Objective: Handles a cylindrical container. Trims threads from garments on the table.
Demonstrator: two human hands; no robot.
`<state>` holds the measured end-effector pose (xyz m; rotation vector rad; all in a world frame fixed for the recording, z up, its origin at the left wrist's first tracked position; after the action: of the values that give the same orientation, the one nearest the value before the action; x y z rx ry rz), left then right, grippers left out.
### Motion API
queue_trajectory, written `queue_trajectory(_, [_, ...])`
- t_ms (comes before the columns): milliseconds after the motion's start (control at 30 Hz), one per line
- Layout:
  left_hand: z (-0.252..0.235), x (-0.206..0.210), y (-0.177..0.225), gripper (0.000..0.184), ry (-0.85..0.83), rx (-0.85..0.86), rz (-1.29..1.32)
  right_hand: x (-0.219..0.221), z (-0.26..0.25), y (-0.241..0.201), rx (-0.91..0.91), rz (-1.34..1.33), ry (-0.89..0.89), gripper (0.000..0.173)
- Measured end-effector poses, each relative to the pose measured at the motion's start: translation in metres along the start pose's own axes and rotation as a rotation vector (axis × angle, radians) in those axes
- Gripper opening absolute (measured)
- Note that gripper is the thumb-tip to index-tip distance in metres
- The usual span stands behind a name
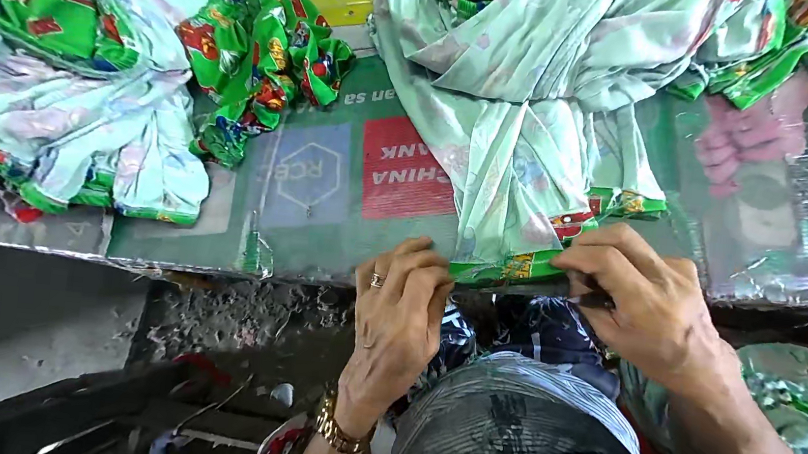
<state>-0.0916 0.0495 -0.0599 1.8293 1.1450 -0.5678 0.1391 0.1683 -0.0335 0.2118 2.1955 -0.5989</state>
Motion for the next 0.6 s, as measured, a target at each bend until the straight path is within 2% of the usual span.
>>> queue_trajectory(100, [-0.012, -0.006, 0.015, 0.014, 0.079, 0.014, 0.022, -0.005, -0.004, 0.0, -0.019, 0.005, -0.093, 0.013])
queue_trajectory(167, [-0.023, -0.009, 0.027, 0.017, 0.099, 0.054, 0.046, -0.01, -0.006, -0.001, -0.007, -0.051, -0.077, 0.013])
queue_trajectory(300, [-0.04, 0.002, 0.036, 0.029, -0.058, 0.048, -0.022, -0.015, -0.019, -0.017, 0.091, -0.371, 0.138, 0.02])
queue_trajectory(367, [-0.044, 0.012, 0.037, 0.028, -0.115, 0.022, -0.065, -0.008, -0.028, -0.026, 0.152, -0.58, 0.174, 0.02])
queue_trajectory(500, [-0.037, 0.015, 0.041, 0.014, -0.105, -0.033, -0.044, 0.015, -0.034, -0.017, 0.348, -0.656, -0.03, 0.017])
queue_trajectory(600, [-0.025, 0.01, 0.039, 0.009, -0.064, -0.068, 0.073, 0.015, -0.03, -0.013, 0.337, -0.639, -0.092, 0.017])
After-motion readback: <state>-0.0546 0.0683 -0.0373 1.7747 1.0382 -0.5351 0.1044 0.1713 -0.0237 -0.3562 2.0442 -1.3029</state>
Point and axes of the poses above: each hand's wrist, its own z-axis away from the middle knuckle, its own x-axis out of the palm, y = z × x, the point moved 1 cm from there along -z, towards the middle knuckle, and after that the axes turned 1 degree about -y, right-handed, at the moved point
